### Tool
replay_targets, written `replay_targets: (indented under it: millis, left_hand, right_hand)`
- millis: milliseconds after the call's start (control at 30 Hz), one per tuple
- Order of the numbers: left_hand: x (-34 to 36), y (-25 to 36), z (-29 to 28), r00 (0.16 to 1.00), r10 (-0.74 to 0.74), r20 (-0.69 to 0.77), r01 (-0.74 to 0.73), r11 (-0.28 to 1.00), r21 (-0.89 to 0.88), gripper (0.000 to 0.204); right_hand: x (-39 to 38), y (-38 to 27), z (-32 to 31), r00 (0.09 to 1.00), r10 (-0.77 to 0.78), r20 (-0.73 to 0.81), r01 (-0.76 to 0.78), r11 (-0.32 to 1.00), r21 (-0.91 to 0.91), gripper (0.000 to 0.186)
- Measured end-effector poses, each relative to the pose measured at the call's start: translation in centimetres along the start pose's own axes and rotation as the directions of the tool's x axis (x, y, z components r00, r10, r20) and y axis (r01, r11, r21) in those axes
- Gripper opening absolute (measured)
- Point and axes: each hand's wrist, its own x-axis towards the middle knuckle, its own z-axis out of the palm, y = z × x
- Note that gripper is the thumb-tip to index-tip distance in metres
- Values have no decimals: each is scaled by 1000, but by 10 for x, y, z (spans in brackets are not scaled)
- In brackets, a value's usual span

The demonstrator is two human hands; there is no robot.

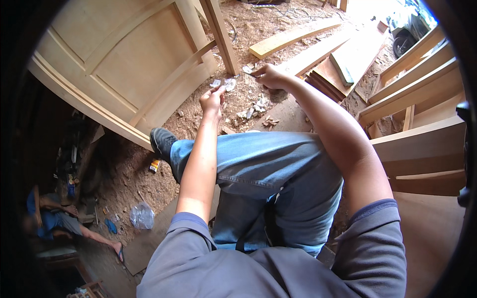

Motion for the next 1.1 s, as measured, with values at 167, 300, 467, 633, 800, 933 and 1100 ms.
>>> replay_targets:
  millis: [167,300,467,633,800,933,1100]
  left_hand:
    - [6,-8,1,1000,-5,-15,5,1000,-3,22]
    - [12,-10,-1,999,24,26,-25,1000,18,17]
    - [5,-9,6,989,128,77,-148,899,412,16]
    - [-10,-8,14,977,78,200,-150,912,380,21]
    - [3,-7,1,996,-73,52,60,974,220,23]
    - [8,-15,-5,999,-41,12,39,988,151,19]
    - [15,-20,-4,999,-25,20,24,997,70,13]
  right_hand:
    - [-4,-29,26,985,-144,95,141,989,37,32]
    - [-14,-39,36,984,-175,33,178,975,-132,28]
    - [-21,-43,42,974,-105,-200,73,984,-162,24]
    - [3,-10,-9,759,92,-645,-80,996,48,21]
    - [5,16,-6,990,97,-102,-118,968,-220,39]
    - [-7,-13,17,993,-108,37,113,980,-166,39]
    - [-15,-27,26,961,-217,172,250,948,-199,39]
